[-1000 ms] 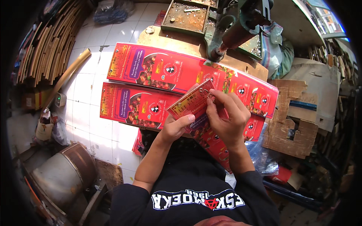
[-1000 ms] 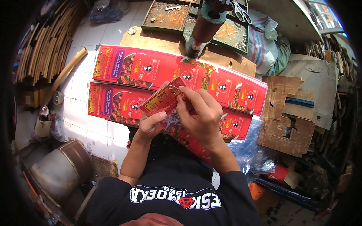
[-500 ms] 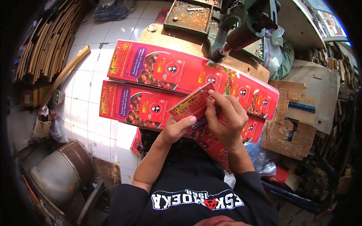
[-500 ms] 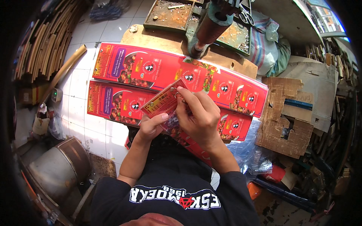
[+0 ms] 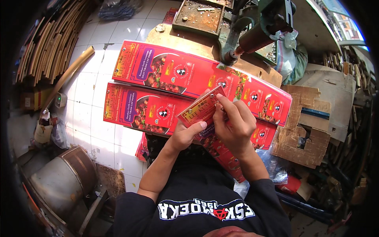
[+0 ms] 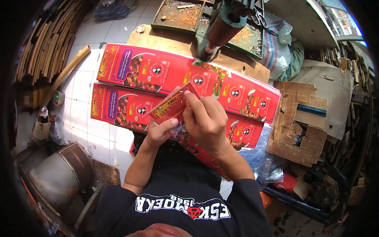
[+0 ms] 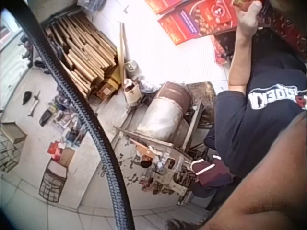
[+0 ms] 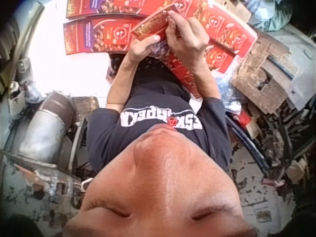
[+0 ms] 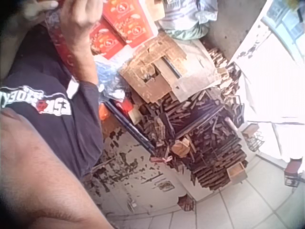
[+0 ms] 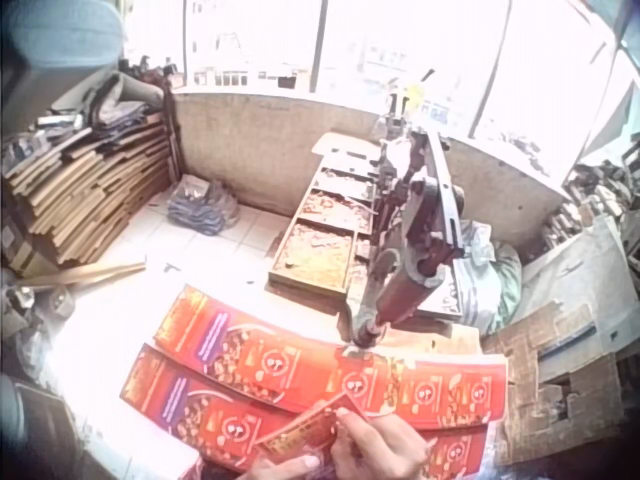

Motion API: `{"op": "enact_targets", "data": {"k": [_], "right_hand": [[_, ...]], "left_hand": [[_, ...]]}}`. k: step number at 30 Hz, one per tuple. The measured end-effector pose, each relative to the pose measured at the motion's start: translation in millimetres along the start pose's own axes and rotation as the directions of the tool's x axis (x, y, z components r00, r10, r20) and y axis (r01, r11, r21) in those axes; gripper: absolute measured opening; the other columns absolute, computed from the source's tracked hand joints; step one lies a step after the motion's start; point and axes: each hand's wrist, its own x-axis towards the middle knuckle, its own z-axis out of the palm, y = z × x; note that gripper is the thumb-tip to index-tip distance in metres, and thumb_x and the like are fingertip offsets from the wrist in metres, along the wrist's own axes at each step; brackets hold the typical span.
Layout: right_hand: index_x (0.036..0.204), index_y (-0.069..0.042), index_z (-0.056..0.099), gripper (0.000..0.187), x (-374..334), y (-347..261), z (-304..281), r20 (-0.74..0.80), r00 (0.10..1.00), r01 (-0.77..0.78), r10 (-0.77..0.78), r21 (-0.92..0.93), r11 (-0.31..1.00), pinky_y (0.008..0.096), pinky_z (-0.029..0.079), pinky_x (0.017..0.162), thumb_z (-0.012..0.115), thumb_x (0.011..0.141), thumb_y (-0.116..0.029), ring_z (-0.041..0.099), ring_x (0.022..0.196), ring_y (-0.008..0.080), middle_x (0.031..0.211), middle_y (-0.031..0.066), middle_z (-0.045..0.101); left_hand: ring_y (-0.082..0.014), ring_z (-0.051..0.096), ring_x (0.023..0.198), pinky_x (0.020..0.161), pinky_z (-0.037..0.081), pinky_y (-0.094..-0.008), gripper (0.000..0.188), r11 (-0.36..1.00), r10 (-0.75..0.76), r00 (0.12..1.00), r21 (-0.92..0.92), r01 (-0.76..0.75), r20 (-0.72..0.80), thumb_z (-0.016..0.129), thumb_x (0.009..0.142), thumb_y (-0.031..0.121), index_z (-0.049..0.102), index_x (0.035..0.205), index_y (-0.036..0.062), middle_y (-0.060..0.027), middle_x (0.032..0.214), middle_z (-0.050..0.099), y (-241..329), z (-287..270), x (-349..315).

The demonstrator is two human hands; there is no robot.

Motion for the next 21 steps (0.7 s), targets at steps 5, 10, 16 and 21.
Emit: {"op": "enact_targets", "data": {"k": [5, 10, 16, 21], "right_hand": [[0.102, 0.002, 0.066, 0.032, -3.3, 4.3, 1.8, 0.004, 0.999, 0.04, -0.04, -0.011, 0.999, 0.0335, 0.042, 0.05, 0.068, 0.071, 0.008, 0.049, 0.054, 0.0212, 0.066, 0.008, 0.048], [0.105, 0.002, 0.065, 0.032, -2.5, 0.6, -1.7, 0.052, 0.999, 0.015, -0.015, -0.008, 1.0, 0.0331, 0.044, 0.051, 0.067, 0.073, 0.009, 0.051, 0.055, 0.0217, 0.068, 0.0092, 0.05], [0.104, 0.001, 0.066, 0.03, -12.1, -1.1, 2.0, -0.022, 0.992, -0.124, 0.126, 0.081, 0.989, 0.0315, 0.047, 0.056, 0.068, 0.075, 0.007, 0.057, 0.062, 0.0213, 0.071, 0.0105, 0.056], [0.102, -0.001, 0.068, 0.026, -17.6, -4.0, -9.1, -0.08, 0.978, -0.18, 0.193, 0.144, 0.973, 0.0283, 0.049, 0.058, 0.07, 0.077, 0.006, 0.062, 0.067, 0.0201, 0.077, 0.0115, 0.063]], "left_hand": [[-0.0184, 0.043, 0.131, 0.11, 0.033, -0.0323, 0.067, 1.0, 0.009, 1.0, 0.023, -0.01, 0.024, 0.049, 0.089, -0.004, 0.021, 0.15, -0.0018, -0.0141, 0.145, 0.041, 3.1, 5.2, 3.2], [-0.019, 0.045, 0.129, 0.109, 0.035, -0.0329, 0.064, 0.999, -0.014, 1.0, 0.045, 0.014, -0.005, 0.05, 0.089, -0.004, 0.026, 0.148, -0.0031, -0.0143, 0.142, 0.045, 0.7, 4.4, 2.2], [-0.0209, 0.048, 0.127, 0.108, 0.037, -0.034, 0.065, 0.997, -0.051, 0.998, -0.06, 0.049, -0.037, 0.052, 0.085, -0.006, 0.03, 0.146, -0.0035, -0.0158, 0.139, 0.048, 1.6, -0.2, 6.5], [-0.0224, 0.048, 0.129, 0.109, 0.037, -0.0356, 0.069, 0.997, -0.015, 0.999, -0.075, 0.013, -0.031, 0.053, 0.081, -0.008, 0.031, 0.146, -0.0031, -0.0169, 0.14, 0.047, 7.2, 3.5, 9.2]]}}
